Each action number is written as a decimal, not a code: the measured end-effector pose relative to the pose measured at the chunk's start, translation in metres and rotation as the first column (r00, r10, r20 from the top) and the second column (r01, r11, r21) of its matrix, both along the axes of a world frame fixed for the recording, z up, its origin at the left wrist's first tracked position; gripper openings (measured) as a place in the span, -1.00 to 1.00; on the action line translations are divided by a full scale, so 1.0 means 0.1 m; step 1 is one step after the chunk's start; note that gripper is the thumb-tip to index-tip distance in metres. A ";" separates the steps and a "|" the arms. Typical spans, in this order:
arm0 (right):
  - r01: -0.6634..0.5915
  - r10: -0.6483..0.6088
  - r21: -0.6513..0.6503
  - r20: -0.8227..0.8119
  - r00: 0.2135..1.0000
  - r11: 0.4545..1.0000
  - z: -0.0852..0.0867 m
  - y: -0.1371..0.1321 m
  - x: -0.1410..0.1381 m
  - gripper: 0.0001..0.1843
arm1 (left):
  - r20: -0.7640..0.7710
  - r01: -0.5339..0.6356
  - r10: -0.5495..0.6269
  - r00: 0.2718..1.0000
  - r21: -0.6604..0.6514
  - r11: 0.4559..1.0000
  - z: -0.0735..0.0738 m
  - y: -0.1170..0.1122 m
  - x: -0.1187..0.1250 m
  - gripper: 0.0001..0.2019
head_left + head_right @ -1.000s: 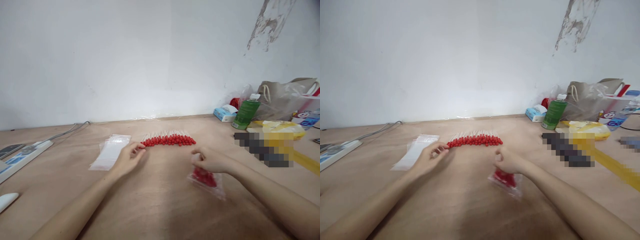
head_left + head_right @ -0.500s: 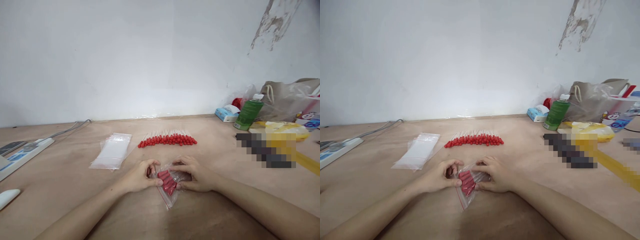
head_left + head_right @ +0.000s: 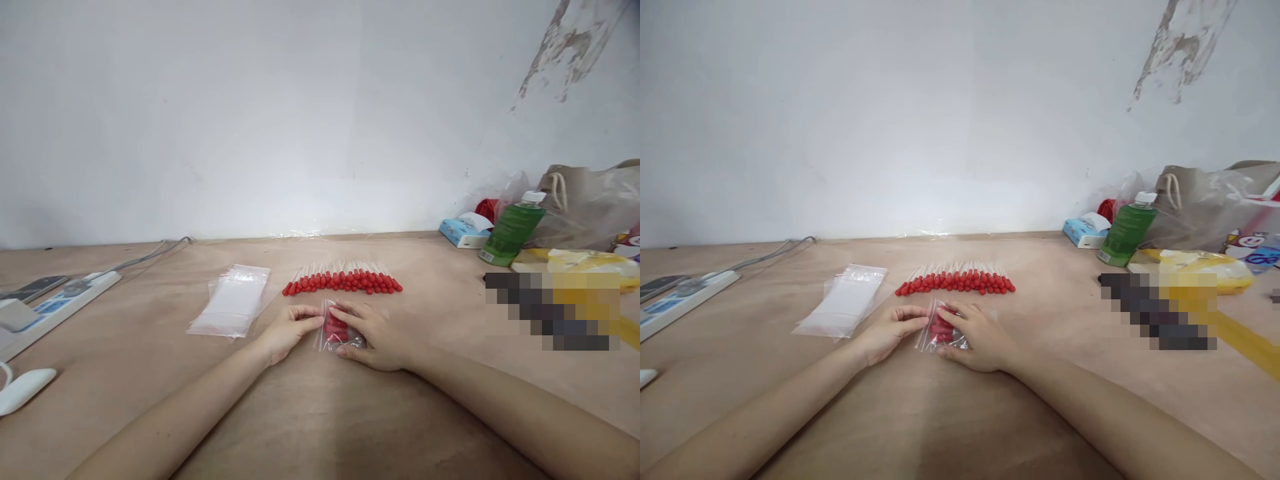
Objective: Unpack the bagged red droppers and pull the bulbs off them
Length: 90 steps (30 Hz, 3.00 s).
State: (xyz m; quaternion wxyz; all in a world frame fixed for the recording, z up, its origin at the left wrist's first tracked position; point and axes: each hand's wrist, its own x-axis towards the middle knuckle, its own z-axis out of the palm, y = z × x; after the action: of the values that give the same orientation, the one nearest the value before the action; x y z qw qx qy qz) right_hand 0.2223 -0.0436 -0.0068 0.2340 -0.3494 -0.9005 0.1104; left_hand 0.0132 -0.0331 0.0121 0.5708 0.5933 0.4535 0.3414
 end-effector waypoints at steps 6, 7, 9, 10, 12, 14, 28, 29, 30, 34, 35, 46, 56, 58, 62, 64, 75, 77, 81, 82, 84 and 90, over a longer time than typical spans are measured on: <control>0.004 -0.006 -0.027 -0.076 0.997 1.000 -0.05 0.00 0.07 -0.27 | -0.031 -0.079 0.076 0.997 -0.120 0.990 0.06 -0.07 0.03 -0.59; 0.001 -0.003 -0.028 -0.084 0.996 1.000 -0.05 0.00 0.07 -0.26 | -0.003 -0.088 0.088 0.996 -0.160 0.983 0.06 -0.06 0.05 -0.57; 0.000 -0.003 -0.032 -0.097 0.995 0.999 -0.05 0.00 0.06 -0.27 | 0.045 -0.099 0.112 0.993 -0.225 0.969 0.05 -0.04 0.06 -0.57; 0.005 -0.009 -0.039 -0.106 0.994 0.999 -0.04 0.00 0.05 -0.29 | 0.066 -0.102 0.122 0.990 -0.244 0.964 0.04 -0.02 0.06 -0.58; 0.025 -0.033 -0.058 -0.133 0.991 0.998 -0.01 0.01 0.03 -0.44 | 0.099 -0.097 0.128 0.987 -0.270 0.958 0.03 0.00 0.05 -0.59; 0.074 -0.077 -0.029 -0.168 0.983 0.997 0.03 0.01 0.01 -0.62 | 0.124 -0.066 0.104 0.987 -0.281 0.957 0.02 0.00 0.04 -0.59; -0.271 0.246 0.449 0.115 0.962 0.852 0.29 0.07 0.00 -0.77 | 0.016 0.260 -0.260 0.965 -0.116 0.958 0.04 -0.09 0.12 -0.72; -0.278 0.255 0.448 0.113 0.960 0.850 0.29 0.07 -0.01 -0.79 | 0.006 0.276 -0.277 0.961 -0.111 0.955 0.04 -0.09 0.12 -0.72; -0.282 0.263 0.445 0.106 0.959 0.850 0.29 0.06 -0.02 -0.80 | -0.002 0.292 -0.294 0.956 -0.110 0.950 0.04 -0.09 0.12 -0.72; -0.247 0.248 0.419 0.054 0.967 0.874 0.22 0.02 -0.06 -0.83 | 0.018 0.308 -0.308 0.951 -0.117 0.944 0.07 -0.10 0.11 -0.71; -0.217 0.225 0.416 0.030 0.974 0.883 0.20 0.01 -0.06 -0.83 | 0.031 0.299 -0.298 0.954 -0.117 0.947 0.08 -0.10 0.11 -0.71; -0.172 0.222 0.251 -0.187 0.957 0.953 0.20 -0.06 -0.04 -0.87 | -0.012 0.038 -0.038 0.999 -0.004 0.999 -0.04 -0.11 0.15 -0.73; 0.059 -0.045 0.046 -0.267 0.963 0.997 0.27 -0.05 0.19 -0.88 | -0.114 -0.063 0.094 0.989 0.250 0.966 -0.11 -0.09 0.12 -0.86; 0.110 -0.103 0.033 -0.171 0.980 0.993 0.18 -0.10 0.28 -0.85 | -0.209 -0.036 0.113 0.971 0.342 0.939 -0.12 -0.10 0.09 -0.83; 0.181 -0.179 0.025 -0.075 0.981 0.983 0.02 -0.18 0.40 -0.73 | -0.397 0.062 0.164 0.903 0.499 0.865 -0.10 -0.13 0.01 -0.81; 0.197 -0.196 0.015 -0.072 0.978 0.980 -0.02 -0.19 0.42 -0.72 | -0.427 0.093 0.178 0.886 0.541 0.836 -0.08 -0.14 -0.02 -0.81; 0.230 -0.227 0.010 -0.111 0.967 0.973 -0.10 -0.13 0.44 -0.73 | -0.253 0.183 -0.089 0.963 0.375 0.909 -0.11 -0.15 -0.02 -0.66; 0.229 -0.226 0.017 -0.117 0.967 0.973 -0.11 -0.12 0.44 -0.73 | -0.249 0.161 -0.070 0.966 0.364 0.917 -0.11 -0.14 0.01 -0.63; 0.224 -0.220 0.019 -0.112 0.969 0.974 -0.11 -0.12 0.45 -0.73 | -0.263 0.116 -0.013 0.965 0.378 0.918 -0.11 -0.13 0.07 -0.65; 0.221 -0.218 0.019 -0.112 0.969 0.975 -0.10 -0.12 0.45 -0.73 | -0.266 0.110 -0.002 0.964 0.391 0.914 -0.11 -0.13 0.08 -0.66; 0.215 -0.212 0.016 -0.118 0.970 0.976 -0.10 -0.12 0.45 -0.74 | -0.277 0.119 0.003 0.961 0.423 0.898 -0.11 -0.14 0.10 -0.69; 0.201 -0.196 0.024 -0.131 0.972 0.979 -0.10 -0.12 0.44 -0.74 | -0.383 0.243 -0.060 0.922 0.452 0.858 -0.01 -0.21 0.11 -0.83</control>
State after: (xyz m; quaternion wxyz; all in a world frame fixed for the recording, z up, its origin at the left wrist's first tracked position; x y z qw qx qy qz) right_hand 0.2667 -0.0553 -0.0171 0.3075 -0.4254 -0.8462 0.0919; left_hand 0.0244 -0.0544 0.0111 0.3351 0.8047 0.3984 0.2854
